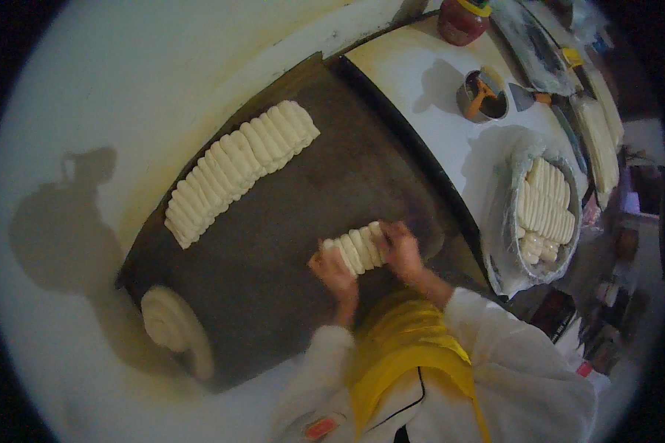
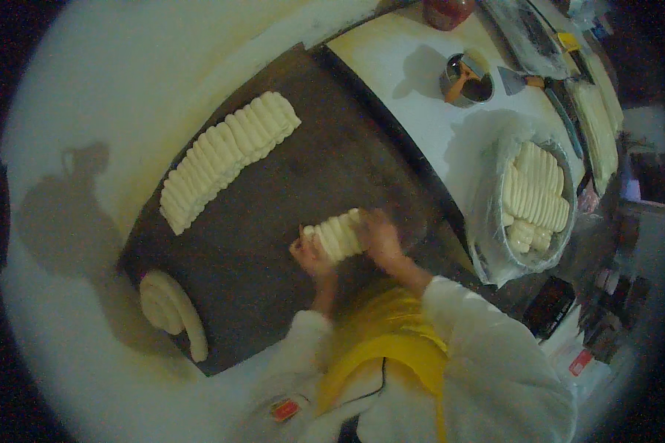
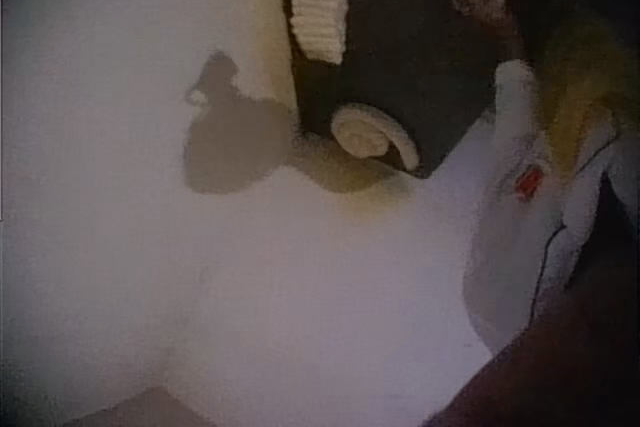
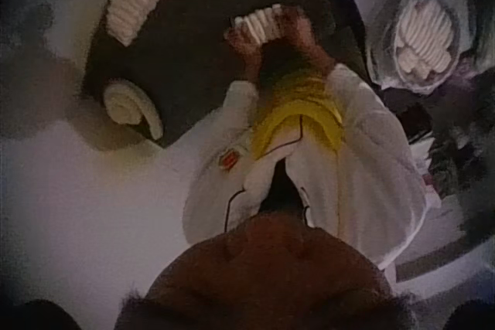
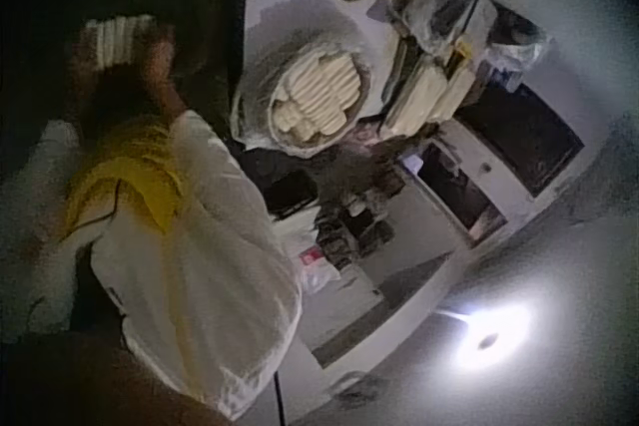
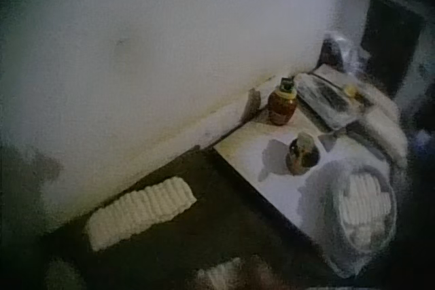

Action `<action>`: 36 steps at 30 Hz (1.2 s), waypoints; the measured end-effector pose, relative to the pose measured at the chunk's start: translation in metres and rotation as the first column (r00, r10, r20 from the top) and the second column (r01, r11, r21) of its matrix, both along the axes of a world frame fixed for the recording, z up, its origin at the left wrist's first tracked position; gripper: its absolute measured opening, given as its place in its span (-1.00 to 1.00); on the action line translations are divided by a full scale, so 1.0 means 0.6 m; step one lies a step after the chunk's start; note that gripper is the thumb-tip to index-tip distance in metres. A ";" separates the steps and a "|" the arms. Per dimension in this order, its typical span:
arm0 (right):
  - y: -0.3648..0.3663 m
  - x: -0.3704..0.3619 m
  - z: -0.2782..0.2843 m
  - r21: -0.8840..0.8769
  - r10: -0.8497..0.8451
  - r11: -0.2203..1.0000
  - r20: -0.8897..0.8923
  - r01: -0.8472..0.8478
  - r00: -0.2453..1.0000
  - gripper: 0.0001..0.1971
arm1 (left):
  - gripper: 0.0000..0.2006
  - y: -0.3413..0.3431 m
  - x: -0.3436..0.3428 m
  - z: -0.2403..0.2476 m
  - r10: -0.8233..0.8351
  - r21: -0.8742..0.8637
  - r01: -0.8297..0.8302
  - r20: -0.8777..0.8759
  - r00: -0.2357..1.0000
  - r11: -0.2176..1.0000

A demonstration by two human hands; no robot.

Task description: The person repeatedly pinches off small pieces of dough from a long rope, rolls them into uniform balls, and arranges them in rows on a work surface. They then gather the shaped pieces and place them into a metal bowl. The process is repeated multiple times throughout the clip.

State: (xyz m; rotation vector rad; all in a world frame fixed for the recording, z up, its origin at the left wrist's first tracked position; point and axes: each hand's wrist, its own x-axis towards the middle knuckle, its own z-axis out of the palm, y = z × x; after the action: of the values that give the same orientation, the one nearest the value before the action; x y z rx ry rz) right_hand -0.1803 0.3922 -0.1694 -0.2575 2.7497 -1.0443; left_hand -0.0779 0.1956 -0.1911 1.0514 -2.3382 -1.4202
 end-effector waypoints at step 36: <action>0.481 0.101 0.328 -0.100 0.214 0.962 -0.300 -0.254 0.930 -0.39 | -0.59 0.381 -0.159 0.307 -0.967 -0.216 0.976 -0.248 -0.057 -0.002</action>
State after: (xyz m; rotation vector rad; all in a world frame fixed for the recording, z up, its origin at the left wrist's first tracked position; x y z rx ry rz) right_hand -0.1198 0.6806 0.0273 -0.7986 2.7982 -1.2129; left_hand -0.1733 0.4242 -0.0069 -1.3680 -2.6758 -1.6462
